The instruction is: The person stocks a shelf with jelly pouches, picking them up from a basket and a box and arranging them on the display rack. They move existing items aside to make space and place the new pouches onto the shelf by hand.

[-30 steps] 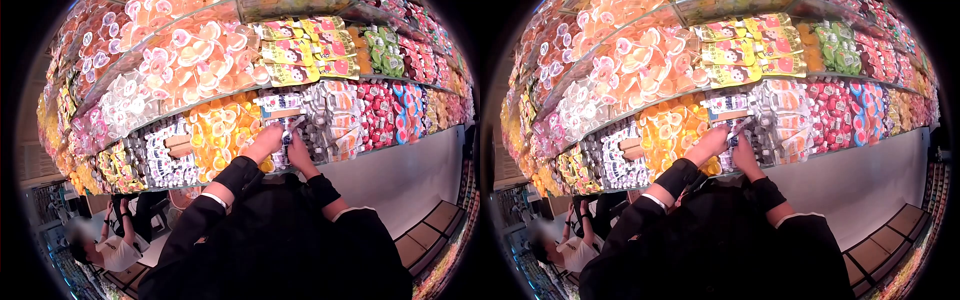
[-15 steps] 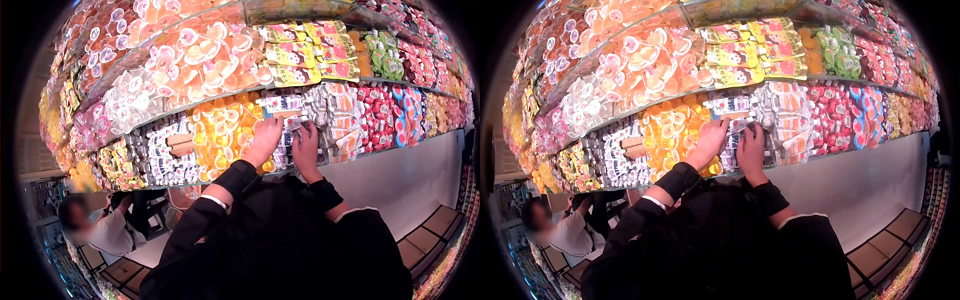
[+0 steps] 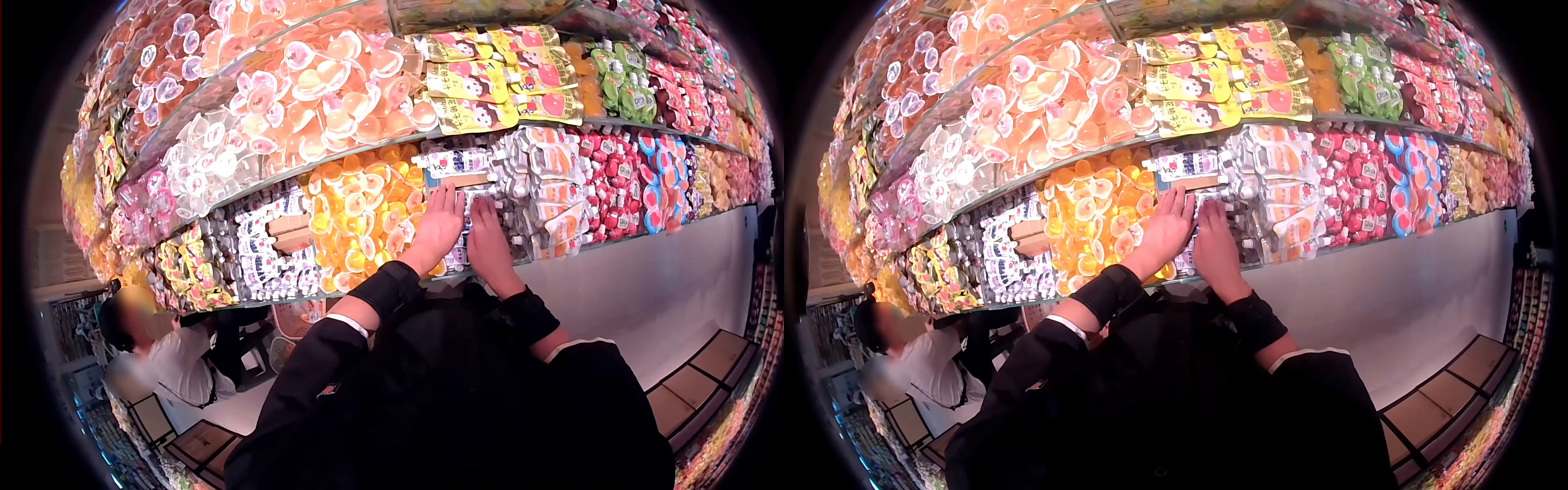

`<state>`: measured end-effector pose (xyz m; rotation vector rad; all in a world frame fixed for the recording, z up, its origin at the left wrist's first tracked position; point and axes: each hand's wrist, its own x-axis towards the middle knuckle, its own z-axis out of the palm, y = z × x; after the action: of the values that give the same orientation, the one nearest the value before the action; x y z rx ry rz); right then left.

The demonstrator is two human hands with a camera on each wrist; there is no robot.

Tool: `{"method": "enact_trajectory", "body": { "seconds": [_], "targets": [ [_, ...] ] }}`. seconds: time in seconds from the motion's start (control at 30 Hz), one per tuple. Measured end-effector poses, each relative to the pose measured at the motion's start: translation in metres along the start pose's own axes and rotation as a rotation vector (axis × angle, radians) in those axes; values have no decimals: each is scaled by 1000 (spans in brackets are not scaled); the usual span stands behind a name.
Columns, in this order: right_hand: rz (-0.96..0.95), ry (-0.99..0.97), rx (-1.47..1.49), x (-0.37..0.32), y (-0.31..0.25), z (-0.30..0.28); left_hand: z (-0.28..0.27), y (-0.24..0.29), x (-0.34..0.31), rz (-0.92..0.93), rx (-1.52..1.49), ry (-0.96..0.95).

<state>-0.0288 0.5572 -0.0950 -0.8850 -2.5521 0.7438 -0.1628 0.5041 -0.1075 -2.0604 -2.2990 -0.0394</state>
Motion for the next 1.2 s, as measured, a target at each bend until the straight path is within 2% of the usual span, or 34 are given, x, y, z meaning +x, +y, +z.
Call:
{"method": "enact_trajectory", "body": {
  "seconds": [0.07,0.13,0.23,0.37,0.43,0.53,0.67,0.73,1.03,1.13,1.2],
  "targets": [
    [-57,-71,-100,3,2,5,-1,8,-4,-5,18,-27],
    [-107,-145,-339,5,2,11,-2,16,-6,-39,199,-72],
    [-33,-204,-223,6,7,13,-3,22,-4,-73,210,-105],
    [-47,-223,-259,5,6,8,-6,24,-6,-72,210,-113],
    [-8,-259,-306,2,0,5,-9,24,-9,-117,81,-105],
    [-36,-181,-265,-6,3,11,-15,20,-6,-116,101,-64],
    [-17,-208,-240,-10,6,11,-24,8,5,-70,75,-113],
    [-56,-198,-220,-11,7,14,-25,-1,8,-11,-43,-162],
    [-80,-209,-203,-10,6,23,-18,-3,8,5,-26,-123],
    [-58,-234,-180,-9,5,23,-26,-3,11,7,-19,-158],
    [-64,-256,-99,-8,12,22,-38,-2,15,28,-15,-272]
  ]
}}
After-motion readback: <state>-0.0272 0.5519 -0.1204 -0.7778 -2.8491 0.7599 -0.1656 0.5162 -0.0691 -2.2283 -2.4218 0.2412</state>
